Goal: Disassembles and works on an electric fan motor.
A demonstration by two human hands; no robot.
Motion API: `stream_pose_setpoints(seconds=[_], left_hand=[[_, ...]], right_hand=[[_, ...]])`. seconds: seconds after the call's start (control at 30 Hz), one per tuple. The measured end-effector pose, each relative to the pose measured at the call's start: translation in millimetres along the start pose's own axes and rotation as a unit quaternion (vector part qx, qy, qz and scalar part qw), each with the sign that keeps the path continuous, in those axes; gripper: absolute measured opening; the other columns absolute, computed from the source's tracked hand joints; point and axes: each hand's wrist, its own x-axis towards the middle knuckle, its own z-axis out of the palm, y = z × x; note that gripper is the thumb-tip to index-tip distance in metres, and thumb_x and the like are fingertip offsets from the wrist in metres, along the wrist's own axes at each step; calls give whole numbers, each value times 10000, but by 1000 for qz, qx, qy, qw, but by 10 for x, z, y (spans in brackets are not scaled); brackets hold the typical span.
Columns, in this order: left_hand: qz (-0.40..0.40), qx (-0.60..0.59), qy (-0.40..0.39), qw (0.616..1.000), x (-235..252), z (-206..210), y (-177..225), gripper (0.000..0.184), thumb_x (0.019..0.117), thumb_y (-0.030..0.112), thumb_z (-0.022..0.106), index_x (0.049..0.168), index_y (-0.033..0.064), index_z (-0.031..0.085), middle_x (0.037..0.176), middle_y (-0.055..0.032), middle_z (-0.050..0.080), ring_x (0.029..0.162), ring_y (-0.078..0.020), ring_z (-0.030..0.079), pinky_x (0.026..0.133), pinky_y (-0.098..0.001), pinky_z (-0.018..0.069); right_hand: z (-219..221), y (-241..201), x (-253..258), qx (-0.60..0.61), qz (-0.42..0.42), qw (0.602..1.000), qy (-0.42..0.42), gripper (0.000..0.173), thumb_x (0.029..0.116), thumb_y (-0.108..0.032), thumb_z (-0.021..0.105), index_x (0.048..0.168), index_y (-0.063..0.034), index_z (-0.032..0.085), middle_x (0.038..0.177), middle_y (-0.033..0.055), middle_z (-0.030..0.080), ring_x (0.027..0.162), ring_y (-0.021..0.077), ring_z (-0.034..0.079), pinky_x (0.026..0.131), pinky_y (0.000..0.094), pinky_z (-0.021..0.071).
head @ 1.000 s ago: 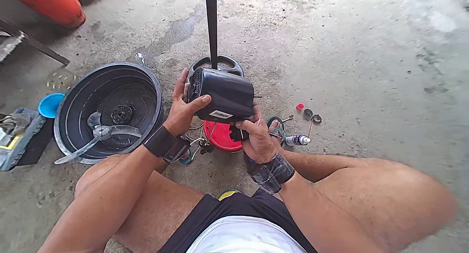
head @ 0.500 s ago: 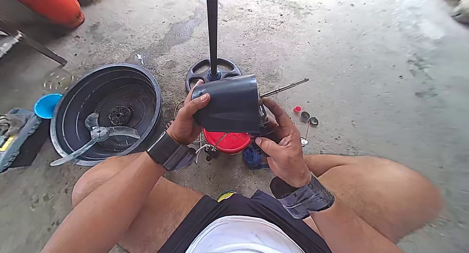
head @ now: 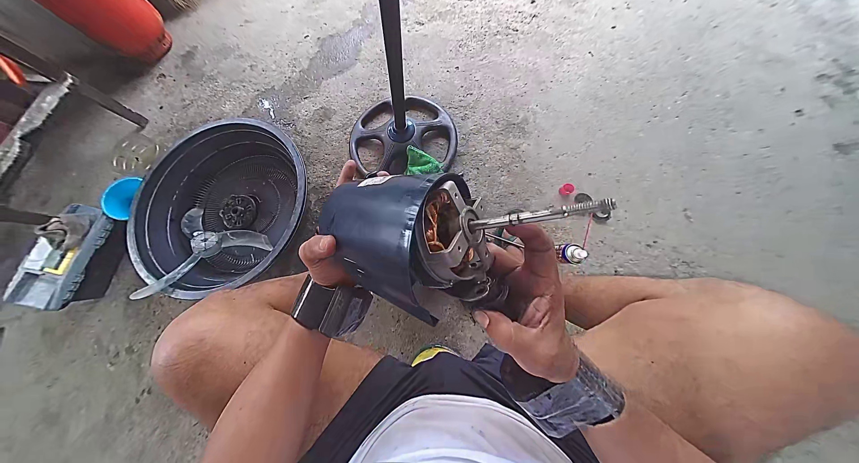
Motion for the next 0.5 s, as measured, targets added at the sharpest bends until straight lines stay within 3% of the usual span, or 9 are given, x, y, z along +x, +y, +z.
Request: stream_pose_setpoints(seconds=[0.07,0.13,0.23,0.3,0.4,0.5], left_hand=[[-15,8,3,1000,69,110,101,997,775,394,762,1605,141,271,1484,-158,512,1318,-254,550,1055,-414,500],[-18,53,-12,998,115,155,208,1034,756,364,768,1615,160,229,1506,-140,480,1309,-248,545,1035,-413,512],[-24,122,-46,991,194,196,338,1091,702,351,824,1604,186,232,1491,-109,471,1275,-248,552,1001,-392,533],[-32,148,-58,987,203,205,369,1093,701,336,844,1604,219,239,1495,-98,462,1270,-256,554,1002,-389,539],[-30,187,-77,979,196,217,392,1081,718,334,847,1604,249,233,1525,-88,437,1296,-262,538,1024,-387,529],[-38,249,-112,961,234,281,477,1082,719,363,861,1602,274,241,1532,-53,427,1293,-233,535,1025,-345,529]], right_hand=[[-15,17,-5,21,21,1000,-2,879,819,-35,725,1513,-178,206,1240,41,671,1130,165,673,993,344,563],[-4,5,5,63,54,997,1,935,855,-162,791,1540,-99,158,1243,107,660,1132,203,671,1006,386,556],[83,-53,80,50,105,992,55,935,817,-206,876,1515,-33,278,1229,136,678,1066,208,711,948,372,606],[94,-51,92,26,108,991,74,888,828,-210,868,1492,-33,307,1234,140,665,1063,212,708,936,368,610],[65,14,42,20,90,995,48,928,871,-303,826,1558,-85,241,1411,112,556,1237,203,613,1051,370,540],[43,41,-2,34,103,994,35,1025,809,-316,881,1585,-147,233,1439,31,552,1278,147,590,1085,337,523]])
